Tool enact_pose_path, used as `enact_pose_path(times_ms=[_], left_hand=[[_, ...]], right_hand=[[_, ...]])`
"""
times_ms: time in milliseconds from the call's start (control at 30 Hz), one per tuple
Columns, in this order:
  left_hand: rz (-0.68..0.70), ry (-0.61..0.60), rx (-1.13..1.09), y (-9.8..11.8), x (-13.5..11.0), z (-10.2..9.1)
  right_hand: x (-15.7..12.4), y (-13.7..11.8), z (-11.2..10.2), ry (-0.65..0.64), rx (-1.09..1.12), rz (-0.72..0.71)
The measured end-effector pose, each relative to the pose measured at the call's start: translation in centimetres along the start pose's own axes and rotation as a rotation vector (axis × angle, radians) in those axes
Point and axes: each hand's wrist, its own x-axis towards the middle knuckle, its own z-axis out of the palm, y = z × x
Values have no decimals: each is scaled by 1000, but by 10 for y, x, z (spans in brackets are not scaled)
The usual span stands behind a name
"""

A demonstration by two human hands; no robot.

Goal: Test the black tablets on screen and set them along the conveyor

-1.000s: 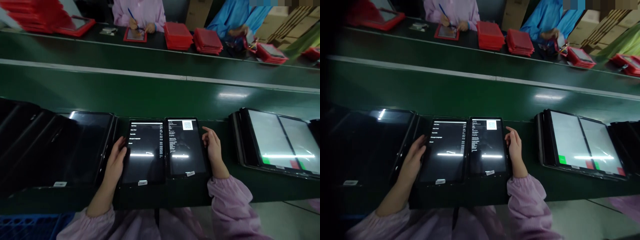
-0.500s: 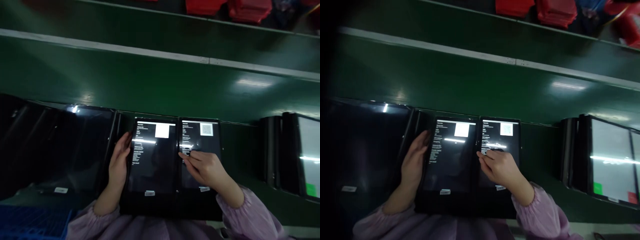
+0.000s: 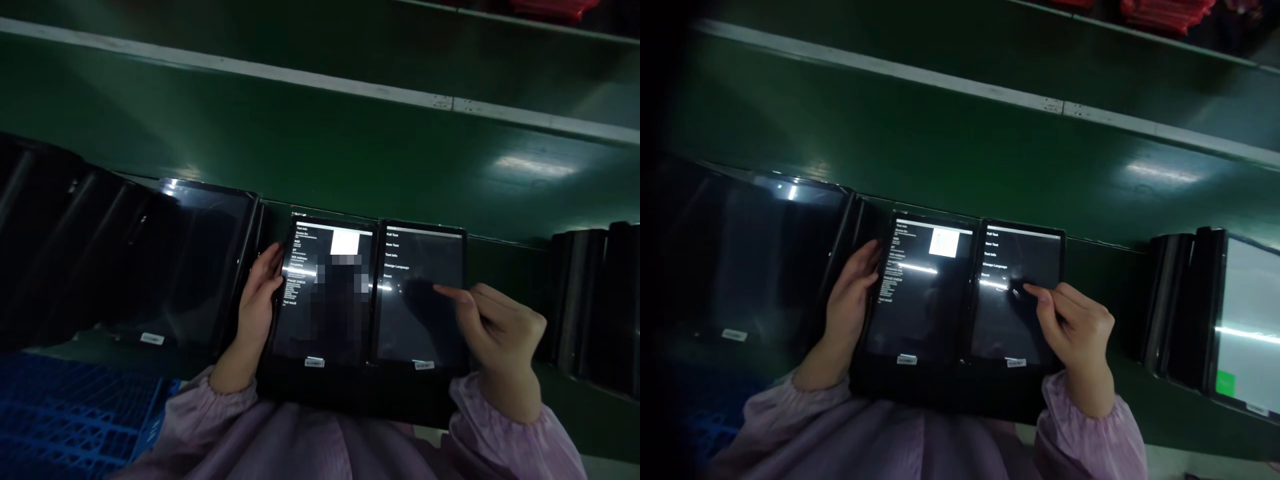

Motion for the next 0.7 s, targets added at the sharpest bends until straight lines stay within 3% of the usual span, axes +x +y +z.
enact_pose_path(times_ms=[167, 267, 400, 533, 700], left_hand=[[35, -100, 191, -1, -4, -2], [59, -132, 251, 1, -6, -1], [38, -42, 290, 4, 5, 2], [71, 14, 330, 7, 26, 12], [77, 59, 284, 11, 44, 26]], right_hand=[[0, 1, -3, 22, -29, -26], [3, 8, -1, 4, -163, -53], [7, 26, 12, -8, -329, -95], [6, 41, 24, -23, -341, -10], [4, 52, 14, 63, -256, 50]])
